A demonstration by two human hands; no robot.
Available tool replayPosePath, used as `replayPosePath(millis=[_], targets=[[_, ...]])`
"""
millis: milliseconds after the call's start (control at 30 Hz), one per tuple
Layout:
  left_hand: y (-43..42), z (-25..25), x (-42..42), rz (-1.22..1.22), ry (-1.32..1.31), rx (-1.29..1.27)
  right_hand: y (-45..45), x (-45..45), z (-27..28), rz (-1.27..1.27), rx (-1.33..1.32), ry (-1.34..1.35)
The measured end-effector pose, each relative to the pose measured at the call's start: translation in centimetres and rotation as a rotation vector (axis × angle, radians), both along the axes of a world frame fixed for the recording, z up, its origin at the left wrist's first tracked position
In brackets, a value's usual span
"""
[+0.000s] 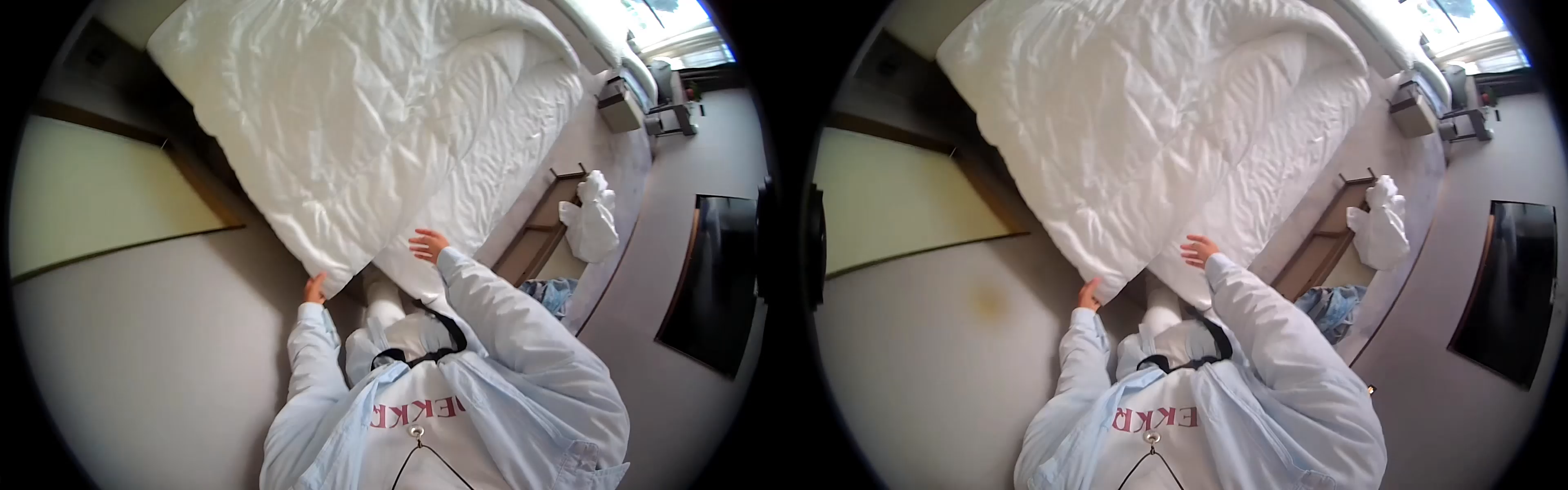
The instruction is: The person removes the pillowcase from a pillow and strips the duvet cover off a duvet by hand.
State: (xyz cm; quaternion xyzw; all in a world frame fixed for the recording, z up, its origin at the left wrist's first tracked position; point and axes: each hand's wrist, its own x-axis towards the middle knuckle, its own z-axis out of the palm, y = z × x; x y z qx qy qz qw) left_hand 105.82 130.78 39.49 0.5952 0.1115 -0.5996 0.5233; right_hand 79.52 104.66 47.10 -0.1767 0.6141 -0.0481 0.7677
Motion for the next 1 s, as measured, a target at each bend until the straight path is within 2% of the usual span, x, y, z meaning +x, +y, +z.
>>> replayPosePath(millis=[33, 67, 100, 133, 167, 200, 233, 267, 300, 333, 367, 400, 433, 467, 500, 567, 600, 633, 700, 733, 767, 800, 867, 900, 933, 967, 1000], targets=[[0.2, -4.0, 0.6, 0.158, 0.188, -0.094, -0.3, -0.4, 0.6, 0.016, -0.043, 0.016], [-2.0, -0.4, 0.7, 0.333, 0.218, -0.047, -0.6, -0.6, 1.1, 0.015, -0.070, 0.055], [-2.4, -2.9, 1.6, 0.348, 0.112, -0.159, -0.7, -0.5, 1.4, 0.017, -0.086, 0.096], [-3.4, -3.1, 2.6, 0.319, -0.004, -0.192, -0.9, -0.4, 1.5, 0.015, -0.093, 0.114], [-4.4, -3.5, 3.1, 0.388, -0.011, -0.188, -0.7, -0.6, 1.6, 0.073, -0.121, 0.083], [-6.3, -1.0, 3.2, 0.420, -0.056, -0.019, -0.3, -0.9, 1.8, 0.139, -0.140, 0.049], [-7.5, 0.2, 4.2, 0.308, -0.110, 0.183, 0.0, -0.9, 1.9, 0.160, -0.130, 0.057], [-10.1, 3.6, 4.3, 0.365, -0.201, 0.366, 0.0, -0.3, 2.0, 0.083, -0.046, 0.085], [-11.6, 4.0, 5.9, 0.414, -0.265, 0.189, -0.1, 0.6, 2.1, 0.008, 0.038, 0.107], [-13.2, 4.4, 7.4, 0.463, -0.309, 0.000, -0.7, 1.0, 0.7, 0.048, 0.100, 0.061], [-15.1, 9.2, 9.1, 0.435, -0.543, 0.063, -1.1, 1.7, 0.5, -0.125, 0.131, -0.049], [-16.4, 12.9, 11.1, 0.510, -0.528, -0.128, -1.3, 2.8, 0.6, -0.299, 0.167, -0.149], [-17.5, 18.7, 12.6, 0.484, -0.638, -0.205, -2.2, 4.8, 0.7, -0.400, 0.174, -0.251], [-17.8, 21.9, 14.8, 0.480, -0.743, -0.347, -3.7, 7.2, 2.0, -0.364, 0.141, -0.310], [-17.8, 28.2, 14.7, 0.577, -0.736, -0.384, -5.6, 9.9, 3.8, -0.323, 0.119, -0.364], [-15.8, 38.3, 12.3, 0.663, -0.837, -0.536, -10.4, 16.4, 8.4, -0.284, -0.056, -0.798], [-14.0, 41.1, 10.4, 0.688, -0.846, -0.612, -12.5, 19.2, 12.1, -0.262, -0.146, -0.942], [-12.4, 42.3, 8.5, 0.761, -0.857, -0.613, -14.1, 21.8, 15.9, -0.266, -0.224, -0.934], [-9.3, 42.0, 6.1, 0.854, -0.950, -0.590, -15.3, 24.2, 21.7, -0.271, -0.343, -0.917], [-8.1, 41.6, 5.1, 0.877, -1.039, -0.565, -14.9, 23.9, 22.2, -0.268, -0.347, -0.886], [-7.3, 41.6, 4.1, 0.955, -0.936, -0.584, -14.1, 22.9, 21.5, -0.268, -0.334, -0.841], [-6.4, 40.6, 3.9, 0.964, -0.927, -0.578, -13.0, 21.4, 20.0, -0.272, -0.314, -0.780], [-4.2, 35.7, 3.4, 0.804, -1.075, -0.384, -10.6, 17.5, 15.0, -0.332, -0.184, -0.628], [-3.1, 33.1, 2.8, 0.759, -1.042, -0.220, -9.1, 14.9, 11.9, -0.383, -0.102, -0.539], [-1.8, 30.0, 2.3, 0.708, -1.002, -0.056, -7.7, 12.2, 9.1, -0.461, -0.014, -0.449], [-0.1, 25.5, 1.9, 0.626, -1.027, -0.024, -6.3, 9.4, 6.6, -0.548, 0.055, -0.382], [0.7, 21.8, 0.6, 0.644, -1.076, 0.017, -5.0, 6.6, 4.6, -0.637, 0.103, -0.337]])
